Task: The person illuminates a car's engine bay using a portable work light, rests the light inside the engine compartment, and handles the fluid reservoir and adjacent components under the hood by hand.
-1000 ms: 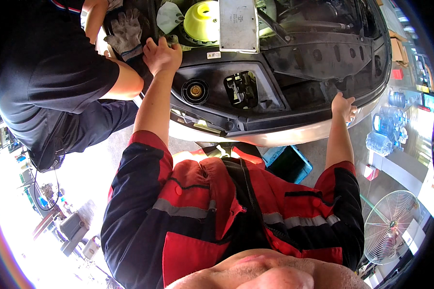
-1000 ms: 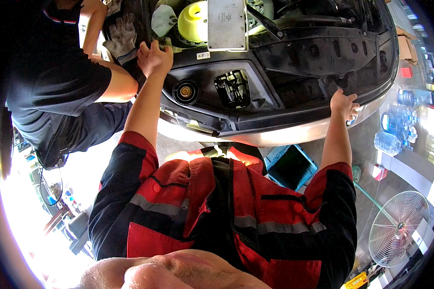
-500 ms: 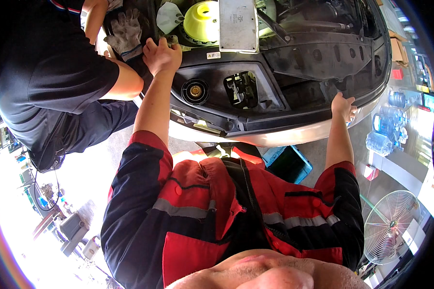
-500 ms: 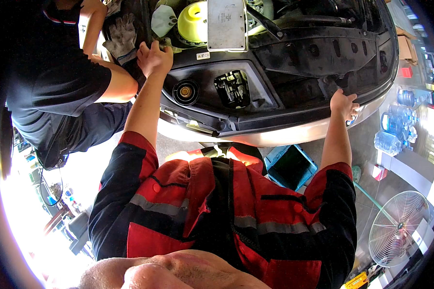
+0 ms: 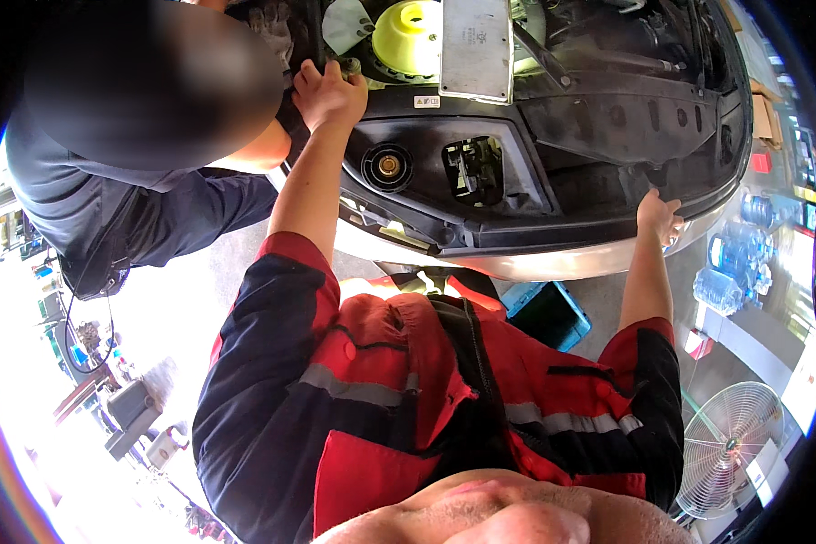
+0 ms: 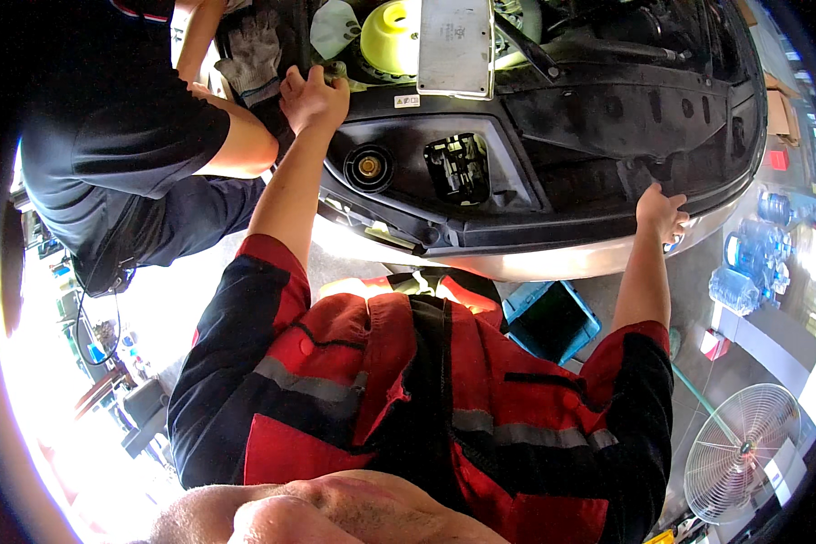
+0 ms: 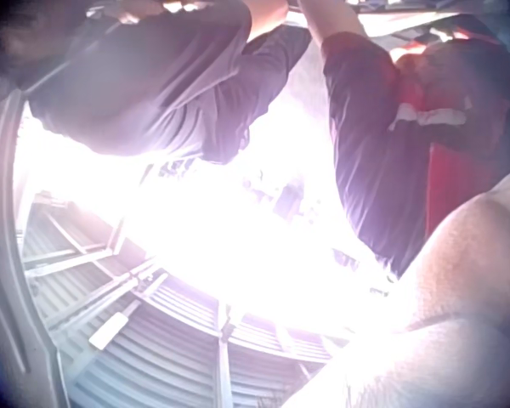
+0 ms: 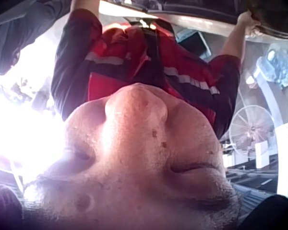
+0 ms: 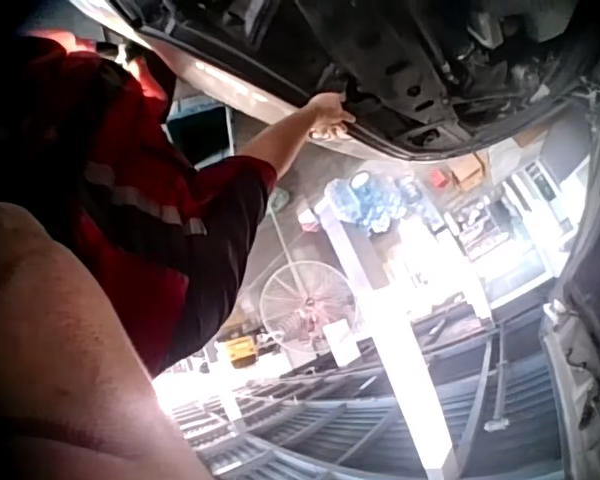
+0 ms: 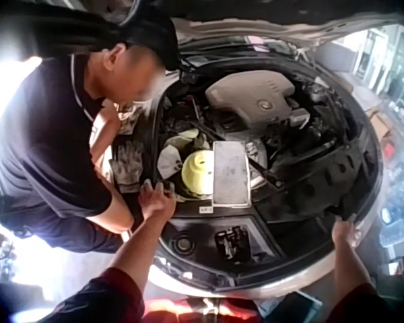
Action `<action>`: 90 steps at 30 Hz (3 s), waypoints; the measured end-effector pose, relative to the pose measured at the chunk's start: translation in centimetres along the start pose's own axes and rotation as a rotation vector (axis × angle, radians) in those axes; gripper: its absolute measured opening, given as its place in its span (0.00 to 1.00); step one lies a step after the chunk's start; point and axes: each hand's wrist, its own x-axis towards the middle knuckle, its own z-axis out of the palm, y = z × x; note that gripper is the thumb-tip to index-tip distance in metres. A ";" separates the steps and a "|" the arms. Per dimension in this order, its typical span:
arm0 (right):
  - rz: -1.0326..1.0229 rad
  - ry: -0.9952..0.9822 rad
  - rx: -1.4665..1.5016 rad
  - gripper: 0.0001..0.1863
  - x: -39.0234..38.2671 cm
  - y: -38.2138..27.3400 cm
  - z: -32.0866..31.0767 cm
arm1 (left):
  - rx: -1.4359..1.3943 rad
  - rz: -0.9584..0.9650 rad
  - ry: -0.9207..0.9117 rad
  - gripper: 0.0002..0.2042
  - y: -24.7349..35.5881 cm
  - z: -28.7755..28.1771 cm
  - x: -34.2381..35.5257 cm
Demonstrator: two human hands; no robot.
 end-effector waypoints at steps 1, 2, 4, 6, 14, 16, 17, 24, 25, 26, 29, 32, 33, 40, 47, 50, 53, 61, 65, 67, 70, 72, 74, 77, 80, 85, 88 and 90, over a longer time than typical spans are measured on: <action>-0.001 0.002 0.001 0.43 0.0 0.0 0.1 | -0.008 -0.005 0.010 0.24 -0.1 0.1 0.0; -0.002 0.017 0.005 0.43 0.1 0.1 0.3 | -0.016 -0.009 0.021 0.24 -0.1 0.1 0.0; -0.005 0.032 0.008 0.42 -0.2 -0.1 0.2 | -0.009 -0.009 0.032 0.24 -0.3 0.3 0.0; -0.006 0.007 0.005 0.42 -0.5 -0.2 -0.2 | -0.002 -0.008 0.043 0.24 -0.4 0.4 -0.1; -0.010 0.017 0.007 0.43 0.0 0.2 0.6 | 0.021 -0.008 -0.009 0.25 -0.2 0.0 -0.1; -0.012 0.020 0.013 0.43 0.1 0.1 0.3 | 0.000 -0.006 0.027 0.25 -0.2 0.1 -0.1; -0.013 0.026 0.010 0.43 0.0 0.1 0.2 | -0.018 -0.003 0.061 0.25 -0.3 0.2 -0.1; -0.006 -0.005 0.014 0.43 -0.4 -0.2 -0.3 | -0.022 0.004 0.060 0.24 -0.3 0.2 -0.1; -0.005 -0.005 0.014 0.43 -0.4 -0.1 -0.3 | -0.017 -0.001 0.041 0.24 -0.1 0.1 -0.1; -0.006 -0.003 0.018 0.43 -0.3 -0.1 -0.2 | -0.013 -0.007 0.022 0.24 0.0 0.0 -0.1; -0.009 0.001 0.022 0.43 -0.1 0.1 0.1 | -0.007 0.001 0.036 0.24 -0.2 0.1 -0.1; -0.013 -0.004 0.020 0.43 -0.1 0.1 0.1 | -0.009 -0.002 0.053 0.24 -0.3 0.1 -0.2; -0.012 -0.011 0.019 0.43 -0.2 0.1 0.0 | -0.009 -0.002 0.052 0.24 -0.2 0.0 -0.2; -0.016 -0.023 0.020 0.44 -0.2 0.1 -0.2 | 0.000 -0.006 0.004 0.24 0.0 -0.2 -0.2; -0.018 -0.010 -0.003 0.43 -0.5 -0.1 -0.2 | 0.006 -0.001 0.047 0.25 -0.2 0.1 -0.1; -0.015 0.006 -0.005 0.43 -0.1 0.0 -0.1 | -0.004 0.005 0.026 0.24 0.0 -0.1 -0.2; -0.020 0.018 -0.019 0.43 0.1 0.4 0.4 | -0.010 -0.025 0.028 0.24 0.0 -0.1 0.0; -0.019 0.041 0.021 0.41 0.0 0.5 0.6 | 0.003 -0.005 0.025 0.24 -0.2 0.1 0.0; -0.021 0.031 -0.003 0.41 0.0 0.2 0.5 | -0.008 0.014 0.059 0.22 -0.2 0.1 -0.3; -0.017 0.019 -0.008 0.41 0.0 0.2 0.4 | -0.010 0.015 0.063 0.23 -0.2 0.2 -0.3; -0.019 0.016 0.004 0.42 0.1 0.5 0.5 | -0.019 0.013 0.072 0.23 -0.1 0.1 -0.1; -0.026 0.027 0.015 0.42 0.4 0.3 0.5 | -0.029 0.012 0.085 0.23 -0.1 0.1 -0.1; -0.018 0.025 0.012 0.42 0.0 0.2 0.4 | -0.024 0.006 0.059 0.23 -0.2 0.2 -0.1; -0.014 0.024 0.006 0.43 0.2 0.1 0.3 | -0.027 0.021 0.096 0.23 -0.1 0.2 -0.3; -0.016 0.006 0.004 0.43 -0.1 0.3 0.2 | -0.001 -0.025 -0.015 0.25 -0.1 -0.3 0.1; -0.028 0.018 0.007 0.42 -0.3 0.0 0.0 | 0.008 -0.007 0.019 0.24 -0.3 0.1 -0.1; -0.010 0.003 0.023 0.42 -0.5 0.1 -0.1 | 0.001 -0.008 -0.003 0.23 0.1 -0.5 0.0; -0.007 0.001 0.024 0.42 -0.3 0.0 -0.3 | 0.005 -0.014 -0.035 0.23 0.2 -0.6 0.0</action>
